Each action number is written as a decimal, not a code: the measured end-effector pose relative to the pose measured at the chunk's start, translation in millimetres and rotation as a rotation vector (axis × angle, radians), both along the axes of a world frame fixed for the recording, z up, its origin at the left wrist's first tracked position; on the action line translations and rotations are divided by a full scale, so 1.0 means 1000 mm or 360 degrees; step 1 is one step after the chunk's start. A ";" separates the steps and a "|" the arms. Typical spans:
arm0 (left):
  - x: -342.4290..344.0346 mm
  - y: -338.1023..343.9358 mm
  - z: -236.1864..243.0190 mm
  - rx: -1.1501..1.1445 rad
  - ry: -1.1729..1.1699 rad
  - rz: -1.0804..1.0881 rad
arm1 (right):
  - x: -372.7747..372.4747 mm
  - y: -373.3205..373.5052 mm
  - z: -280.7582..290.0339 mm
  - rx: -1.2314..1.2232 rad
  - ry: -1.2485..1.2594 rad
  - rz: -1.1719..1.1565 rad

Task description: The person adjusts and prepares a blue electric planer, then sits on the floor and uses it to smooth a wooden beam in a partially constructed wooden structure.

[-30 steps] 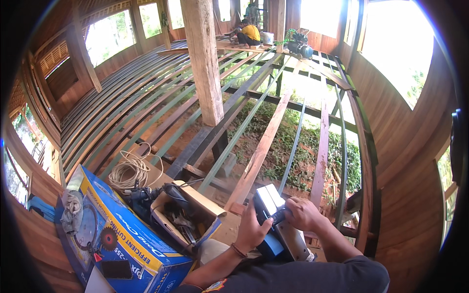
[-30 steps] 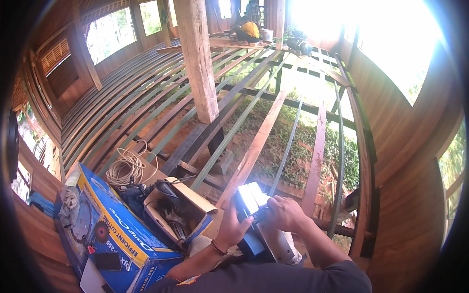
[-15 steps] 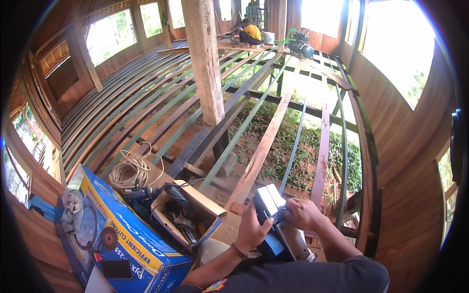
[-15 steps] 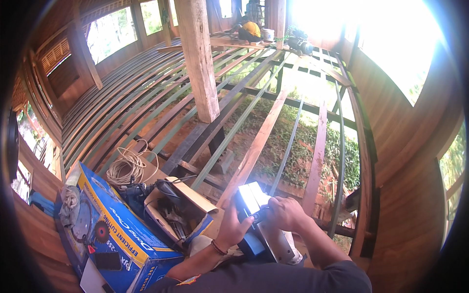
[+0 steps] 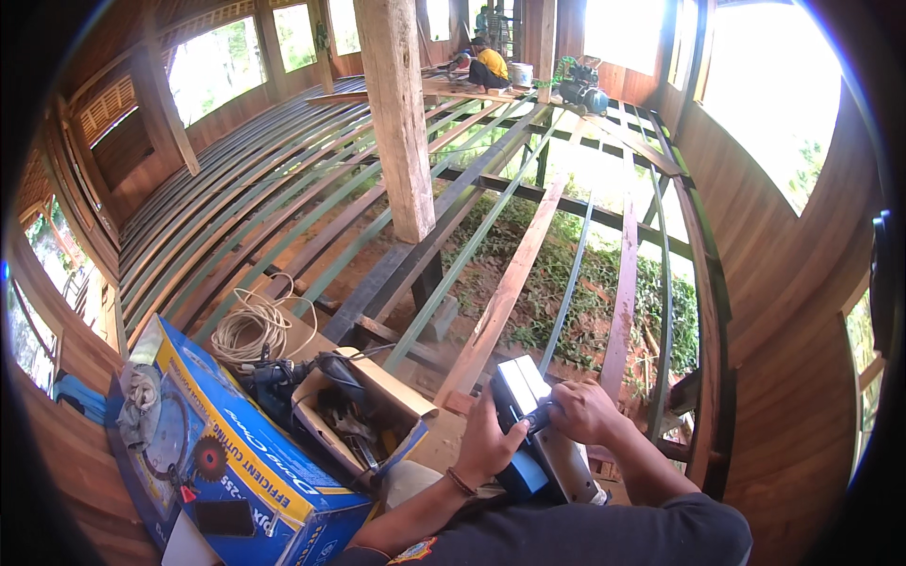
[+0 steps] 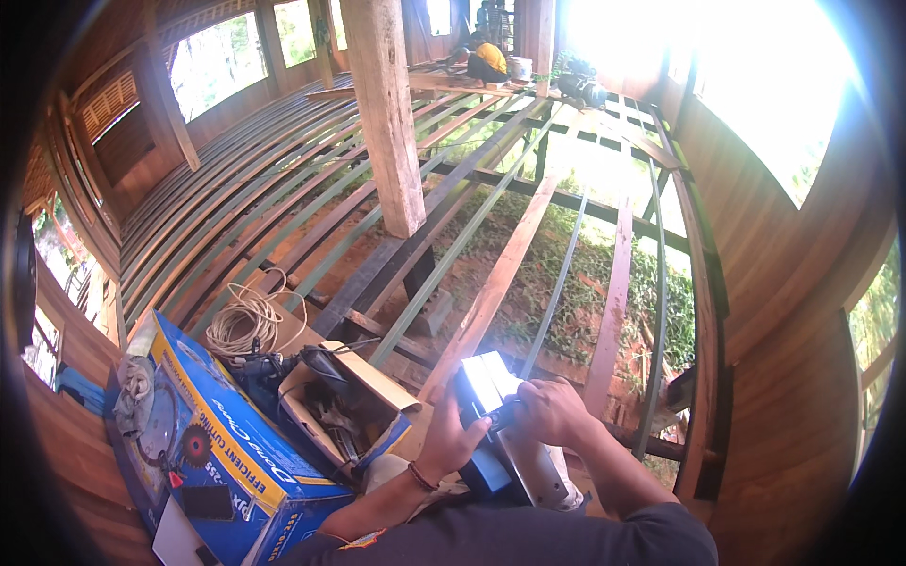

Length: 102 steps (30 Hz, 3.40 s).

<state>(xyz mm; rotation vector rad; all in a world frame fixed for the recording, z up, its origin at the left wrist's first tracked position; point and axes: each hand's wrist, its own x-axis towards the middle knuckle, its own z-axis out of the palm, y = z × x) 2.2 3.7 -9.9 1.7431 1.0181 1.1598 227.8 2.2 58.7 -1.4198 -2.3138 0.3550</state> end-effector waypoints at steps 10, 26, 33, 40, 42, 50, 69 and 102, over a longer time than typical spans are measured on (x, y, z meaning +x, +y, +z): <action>0.002 0.003 0.016 -0.0041 0.0039 0.0043 | 0.005 0.003 -0.010 0.0030 0.0015 -0.0003; 0.008 0.026 -0.002 -0.0066 0.0053 -0.0006 | 0.007 0.023 -0.004 -0.0019 -0.0019 0.0003; 0.013 0.028 -0.003 -0.0036 0.0166 0.0038 | 0.011 0.027 -0.004 -0.0032 -0.0060 0.0003; 0.014 0.028 -0.004 -0.0002 0.0200 0.0074 | 0.013 0.029 -0.009 -0.0007 -0.0033 -0.0023; 0.015 0.029 -0.005 0.0007 0.0200 0.0073 | 0.013 0.030 -0.008 -0.0033 -0.0002 -0.0022; 0.013 0.029 -0.008 0.0051 0.0180 0.0083 | 0.009 0.030 -0.002 0.0010 0.0049 0.0024; 0.013 0.030 -0.004 -0.0004 0.0155 0.0058 | 0.019 0.019 -0.017 -0.0100 0.0089 -0.0202; 0.013 0.028 -0.002 -0.0007 0.0171 0.0056 | 0.016 0.020 -0.009 -0.0307 0.0405 -0.0339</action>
